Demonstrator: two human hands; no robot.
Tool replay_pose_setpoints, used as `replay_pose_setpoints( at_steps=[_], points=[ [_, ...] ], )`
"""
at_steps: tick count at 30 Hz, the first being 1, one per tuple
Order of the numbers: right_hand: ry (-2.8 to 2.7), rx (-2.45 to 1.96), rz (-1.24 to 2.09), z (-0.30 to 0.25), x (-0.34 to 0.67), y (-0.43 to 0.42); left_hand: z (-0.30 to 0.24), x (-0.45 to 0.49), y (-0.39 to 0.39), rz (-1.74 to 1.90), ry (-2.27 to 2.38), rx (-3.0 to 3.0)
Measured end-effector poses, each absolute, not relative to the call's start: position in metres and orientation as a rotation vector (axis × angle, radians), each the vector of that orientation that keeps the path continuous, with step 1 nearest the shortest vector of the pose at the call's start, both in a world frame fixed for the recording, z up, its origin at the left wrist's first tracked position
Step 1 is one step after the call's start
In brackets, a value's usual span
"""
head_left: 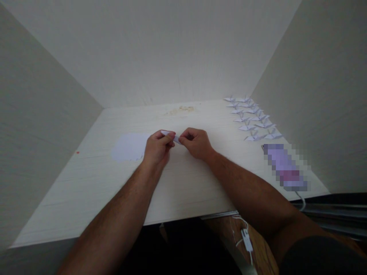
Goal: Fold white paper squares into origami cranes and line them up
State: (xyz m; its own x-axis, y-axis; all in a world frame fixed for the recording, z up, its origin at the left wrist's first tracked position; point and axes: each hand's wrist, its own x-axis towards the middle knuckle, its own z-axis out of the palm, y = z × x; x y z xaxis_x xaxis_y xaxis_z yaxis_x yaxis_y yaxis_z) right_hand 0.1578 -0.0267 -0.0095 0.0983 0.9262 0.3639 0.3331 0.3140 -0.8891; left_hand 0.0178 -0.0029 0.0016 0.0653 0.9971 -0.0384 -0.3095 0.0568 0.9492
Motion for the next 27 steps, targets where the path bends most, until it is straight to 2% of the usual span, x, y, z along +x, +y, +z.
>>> replay_pose_setpoints(
  at_steps=[6, 15, 27],
  points=[
    [-1.436, -1.215, 0.726, -0.011, 0.156, -0.024, 0.001, 0.017, -0.004, 1.266, 0.945, 0.931],
    [-1.117, -1.157, 1.05, -0.016, 0.155, -0.015, 0.0, 0.015, -0.005, 1.209, 0.921, 0.987],
    [-1.244, -1.145, 0.802, -0.015, 0.155, -0.017, -0.011, 0.014, -0.001, 1.236, 1.142, 1.345]
  ],
)
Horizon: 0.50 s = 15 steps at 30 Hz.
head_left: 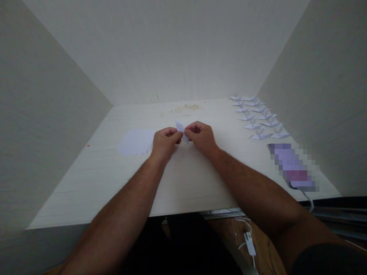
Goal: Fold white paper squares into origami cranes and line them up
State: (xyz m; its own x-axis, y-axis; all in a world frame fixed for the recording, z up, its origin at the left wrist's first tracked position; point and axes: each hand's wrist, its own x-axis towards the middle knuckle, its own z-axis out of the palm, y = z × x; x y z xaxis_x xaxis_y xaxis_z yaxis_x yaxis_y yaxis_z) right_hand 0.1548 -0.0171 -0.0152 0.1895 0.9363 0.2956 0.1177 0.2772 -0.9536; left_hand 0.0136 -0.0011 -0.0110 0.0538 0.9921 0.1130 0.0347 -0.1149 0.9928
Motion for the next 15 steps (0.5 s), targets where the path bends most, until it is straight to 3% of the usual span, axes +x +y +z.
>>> replay_pose_setpoints(
  at_steps=[5, 15],
  points=[
    [-1.343, -1.194, 0.575, -0.0129, 0.1548, -0.0198, -0.0088, 0.0143, -0.004, 1.233, 1.129, 1.387],
    [-1.415, -1.168, 0.468, -0.0128, 0.1534, -0.0239, -0.0047, 0.0161, -0.0066, 1.298, 1.099, 1.428]
  ],
)
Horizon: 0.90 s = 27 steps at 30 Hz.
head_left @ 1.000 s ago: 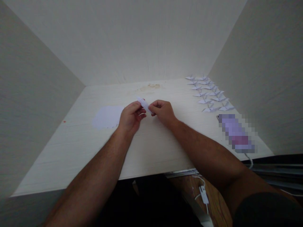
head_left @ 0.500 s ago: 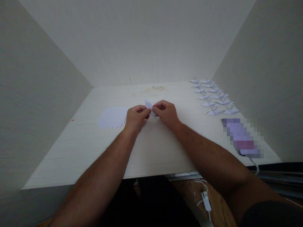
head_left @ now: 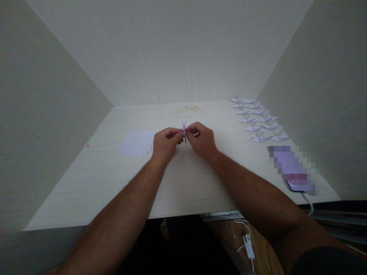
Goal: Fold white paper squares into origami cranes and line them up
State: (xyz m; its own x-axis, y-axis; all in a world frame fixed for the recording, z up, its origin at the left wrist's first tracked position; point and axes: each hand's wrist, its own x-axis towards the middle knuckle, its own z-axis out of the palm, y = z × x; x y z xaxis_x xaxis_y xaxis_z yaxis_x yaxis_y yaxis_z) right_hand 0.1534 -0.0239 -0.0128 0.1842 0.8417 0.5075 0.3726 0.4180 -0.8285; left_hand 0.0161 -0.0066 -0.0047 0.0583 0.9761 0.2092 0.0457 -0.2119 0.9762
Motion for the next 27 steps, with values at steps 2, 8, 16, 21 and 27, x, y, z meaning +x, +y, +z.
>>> replay_pose_setpoints(
  at_steps=[2, 8, 16, 21, 27],
  points=[
    [-1.415, -1.15, 0.478, -0.0116, 0.1527, -0.0253, -0.0039, 0.0164, -0.0068, 1.323, 1.103, 1.433],
    [-1.377, -1.085, 0.583, -0.0102, 0.1519, -0.027, -0.0079, 0.0138, -0.0047, 1.358, 1.099, 1.533],
    [-1.387, -1.147, 0.576, -0.0119, 0.1526, -0.0258, -0.0034, 0.0141, -0.0072, 1.352, 1.099, 1.456],
    [-1.41, -1.171, 0.563, -0.0123, 0.1537, -0.0255, -0.0014, 0.0156, -0.0084, 1.326, 1.168, 1.453],
    [-1.401, -1.178, 0.58, -0.0117, 0.1536, -0.0253, -0.0032, 0.0152, -0.0081, 1.33, 1.18, 1.488]
  ],
)
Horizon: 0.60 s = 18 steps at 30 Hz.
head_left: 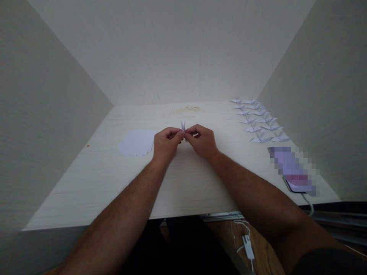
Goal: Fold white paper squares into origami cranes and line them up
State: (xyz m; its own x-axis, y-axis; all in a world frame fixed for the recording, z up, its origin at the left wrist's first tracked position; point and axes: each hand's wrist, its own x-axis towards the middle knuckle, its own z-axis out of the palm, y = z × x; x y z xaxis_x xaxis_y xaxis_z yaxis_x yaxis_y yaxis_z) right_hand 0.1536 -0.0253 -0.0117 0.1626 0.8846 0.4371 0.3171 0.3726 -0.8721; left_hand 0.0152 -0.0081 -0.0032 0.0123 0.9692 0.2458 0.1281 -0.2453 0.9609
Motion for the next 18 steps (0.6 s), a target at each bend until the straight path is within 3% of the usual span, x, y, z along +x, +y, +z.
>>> replay_pose_setpoints(
  at_steps=[18],
  points=[
    [-1.392, -1.164, 0.553, -0.0136, 0.1516, -0.0244, -0.0054, 0.021, -0.0124, 1.404, 1.243, 1.618]
  ],
)
